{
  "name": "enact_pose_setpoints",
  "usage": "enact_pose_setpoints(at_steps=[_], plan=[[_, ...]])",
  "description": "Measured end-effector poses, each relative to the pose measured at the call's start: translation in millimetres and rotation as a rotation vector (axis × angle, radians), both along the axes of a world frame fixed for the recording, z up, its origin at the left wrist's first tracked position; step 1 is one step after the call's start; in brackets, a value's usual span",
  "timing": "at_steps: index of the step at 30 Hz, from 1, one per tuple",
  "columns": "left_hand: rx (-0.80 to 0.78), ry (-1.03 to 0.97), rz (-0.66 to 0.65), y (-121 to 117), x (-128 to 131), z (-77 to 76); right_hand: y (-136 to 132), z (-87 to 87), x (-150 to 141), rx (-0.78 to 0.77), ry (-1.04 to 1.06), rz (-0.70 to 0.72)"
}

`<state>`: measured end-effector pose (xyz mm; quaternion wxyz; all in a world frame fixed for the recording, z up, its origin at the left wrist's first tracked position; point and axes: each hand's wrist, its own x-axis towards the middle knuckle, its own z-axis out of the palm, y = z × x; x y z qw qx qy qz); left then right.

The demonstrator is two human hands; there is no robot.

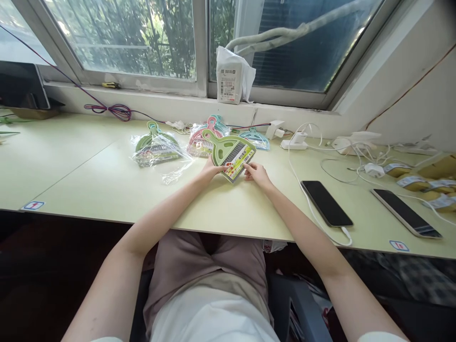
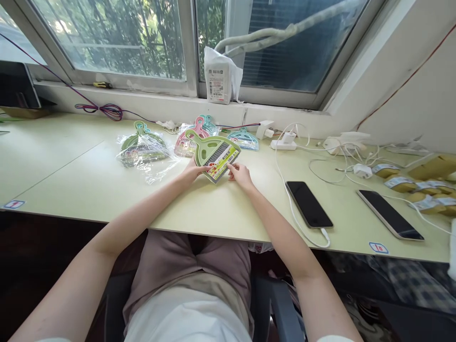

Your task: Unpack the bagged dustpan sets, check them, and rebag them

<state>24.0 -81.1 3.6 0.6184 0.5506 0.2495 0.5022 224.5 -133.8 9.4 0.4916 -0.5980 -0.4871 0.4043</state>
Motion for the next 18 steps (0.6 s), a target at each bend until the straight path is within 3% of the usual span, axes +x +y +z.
enact_pose_setpoints(at_steps=[6,18], plan=[[-0.031,0.051,-0.026,-7.2,-1.1,7.8,-2.8,3.7,-5.7,-0.019,0.350,0.080],[-0.032,0.075,-0.048,-7.1,-2.5,9.7,-8.0,9.0,-9.8,0.008,0.409,0.031]])
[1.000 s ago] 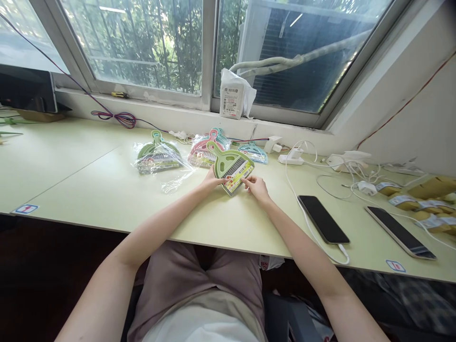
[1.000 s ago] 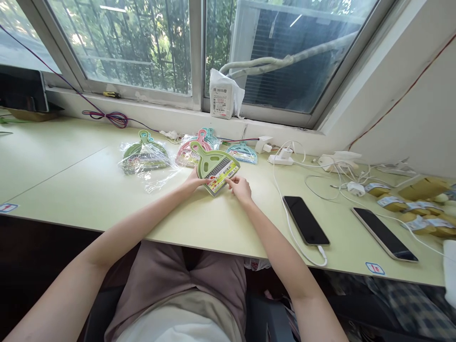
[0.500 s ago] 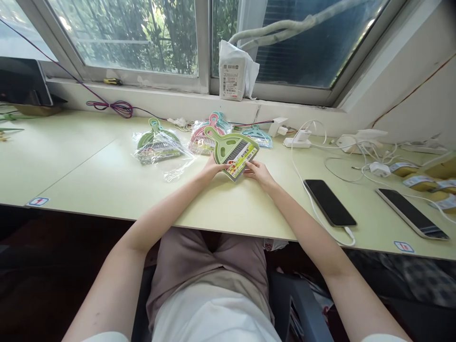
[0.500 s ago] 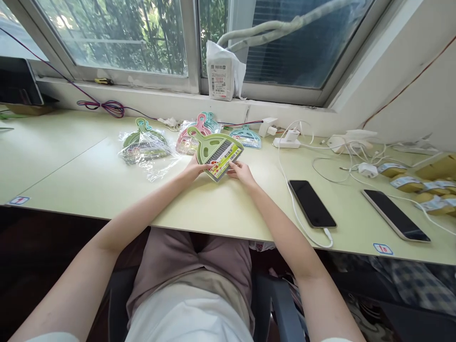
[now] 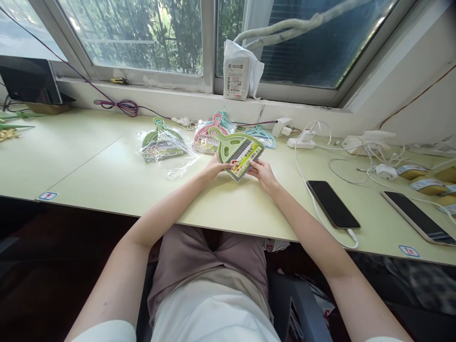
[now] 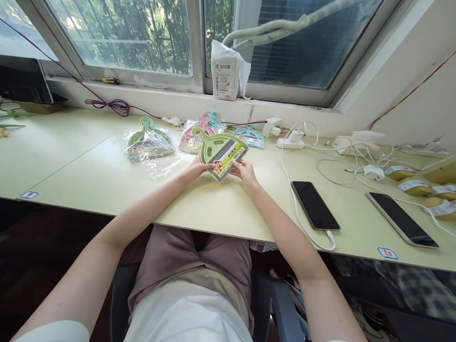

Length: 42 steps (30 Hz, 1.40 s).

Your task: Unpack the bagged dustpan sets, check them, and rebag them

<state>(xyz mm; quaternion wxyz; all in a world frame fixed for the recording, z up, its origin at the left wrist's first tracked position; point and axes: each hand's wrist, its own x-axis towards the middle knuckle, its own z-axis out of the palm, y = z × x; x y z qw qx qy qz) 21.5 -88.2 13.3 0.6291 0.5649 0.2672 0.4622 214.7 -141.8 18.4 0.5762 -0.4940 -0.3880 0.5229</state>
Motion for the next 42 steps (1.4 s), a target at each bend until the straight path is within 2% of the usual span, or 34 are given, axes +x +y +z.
enact_pose_setpoints(at_steps=[8,17,25,42], plan=[[0.028,0.001,-0.004,-0.7,0.1,0.9,-2.6,3.2,-0.9,0.018,0.001,-0.005],[0.020,-0.018,-0.002,-6.1,2.7,6.3,1.8,-1.9,2.4,0.048,-0.037,-0.032],[0.019,-0.033,-0.018,-4.1,3.0,3.2,0.4,-2.2,2.4,0.055,-0.077,-0.041],[0.015,-0.003,-0.009,-6.3,1.7,5.6,0.2,-6.3,2.5,0.092,-0.082,0.004]])
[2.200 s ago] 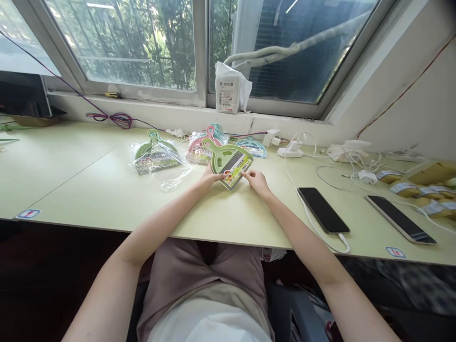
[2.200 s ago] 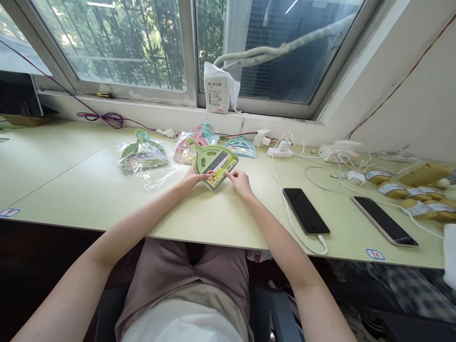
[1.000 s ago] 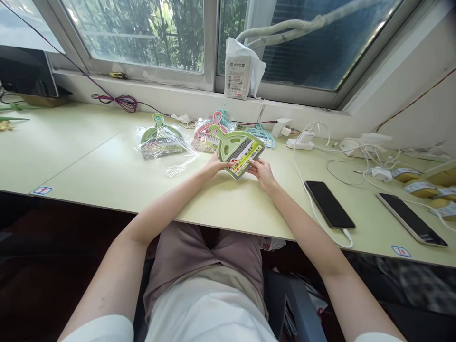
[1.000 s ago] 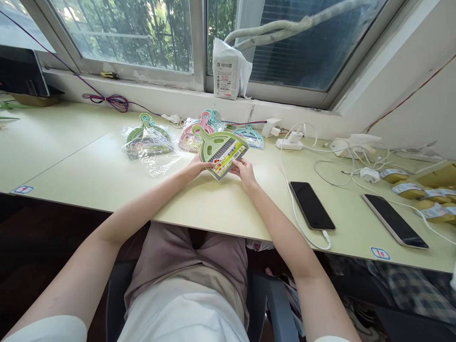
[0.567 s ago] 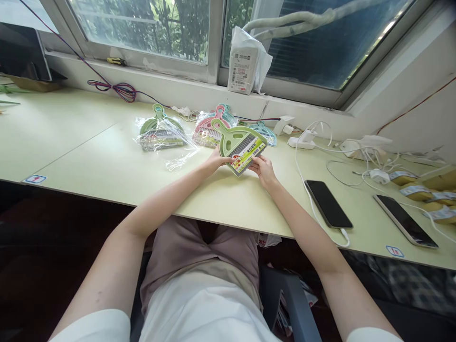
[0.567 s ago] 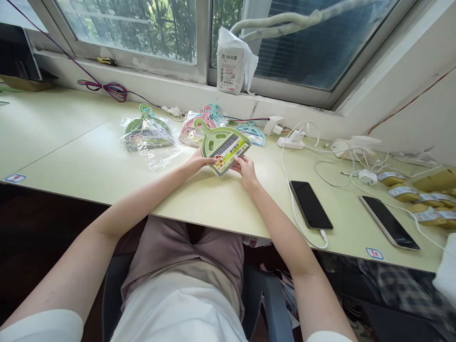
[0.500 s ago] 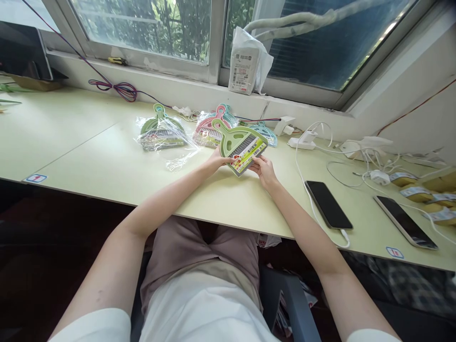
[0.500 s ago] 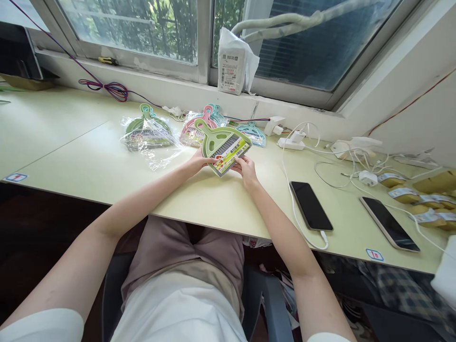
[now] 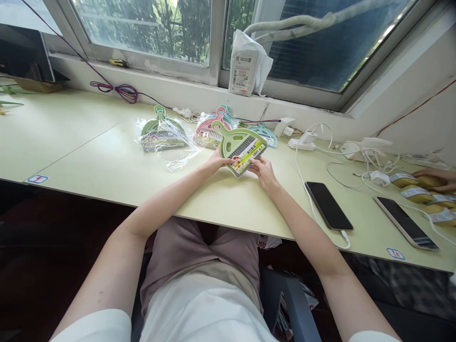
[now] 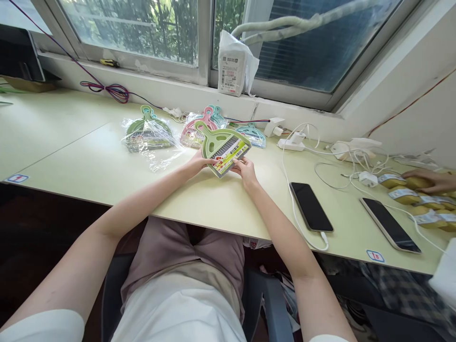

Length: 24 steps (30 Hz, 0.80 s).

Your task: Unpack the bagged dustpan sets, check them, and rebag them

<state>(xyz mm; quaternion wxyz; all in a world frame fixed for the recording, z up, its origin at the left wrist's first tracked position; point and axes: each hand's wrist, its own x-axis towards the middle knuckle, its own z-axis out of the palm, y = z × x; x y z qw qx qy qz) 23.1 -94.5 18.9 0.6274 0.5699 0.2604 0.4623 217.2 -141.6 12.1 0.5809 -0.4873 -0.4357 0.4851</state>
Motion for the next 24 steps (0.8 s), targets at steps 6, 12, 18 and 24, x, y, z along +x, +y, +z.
enact_pose_setpoints(at_steps=[6,12,18,24], plan=[[-0.010,0.013,-0.009,-1.1,-0.8,1.6,-1.2,1.5,-0.2,0.010,0.016,-0.005],[-0.005,0.076,-0.055,-1.9,-2.8,4.3,-2.4,4.3,0.5,0.033,-0.001,-0.023],[0.115,0.326,0.307,17.5,-12.1,7.4,-0.5,3.7,6.6,0.067,0.061,-0.053],[0.446,1.090,0.997,42.1,-67.9,20.4,1.0,4.1,10.5,0.078,0.116,-0.097]])
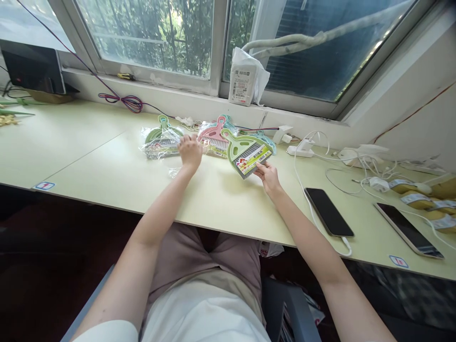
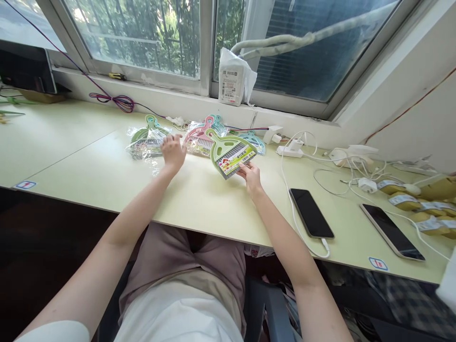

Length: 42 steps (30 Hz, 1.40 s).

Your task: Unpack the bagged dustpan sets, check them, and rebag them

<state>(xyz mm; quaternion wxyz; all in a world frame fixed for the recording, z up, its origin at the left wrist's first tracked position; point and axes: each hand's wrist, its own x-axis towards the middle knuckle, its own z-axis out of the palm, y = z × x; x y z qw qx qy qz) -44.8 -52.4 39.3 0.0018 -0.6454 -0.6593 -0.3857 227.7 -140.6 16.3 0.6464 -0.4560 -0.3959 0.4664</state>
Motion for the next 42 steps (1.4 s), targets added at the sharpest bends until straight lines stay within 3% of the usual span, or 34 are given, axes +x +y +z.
enact_pose_setpoints(at_steps=[3,7,14,24,30,36,42], plan=[[-0.157,0.171,0.142,11.3,-29.9,-0.2,0.6,-1.6,-1.2,-0.013,0.001,0.007],[-0.259,0.216,0.163,20.4,-45.0,-4.8,0.5,-4.2,-3.6,-0.011,-0.019,0.036],[-0.159,0.249,0.115,16.9,-34.8,-2.9,-1.1,-4.6,-5.7,-0.024,-0.040,0.066],[0.176,0.211,-0.225,-6.5,1.6,-0.7,-0.3,1.1,-1.5,0.031,-0.066,0.098],[0.151,0.184,-0.224,-1.7,3.3,-10.2,-3.4,8.4,-1.0,0.047,-0.137,0.103],[0.148,-0.047,-0.197,-1.3,1.5,-8.2,-5.8,10.3,-3.8,0.006,-0.212,0.182],[0.194,-0.237,-0.203,-3.2,4.4,-4.2,-4.8,6.9,-5.9,-0.024,-0.192,0.114]])
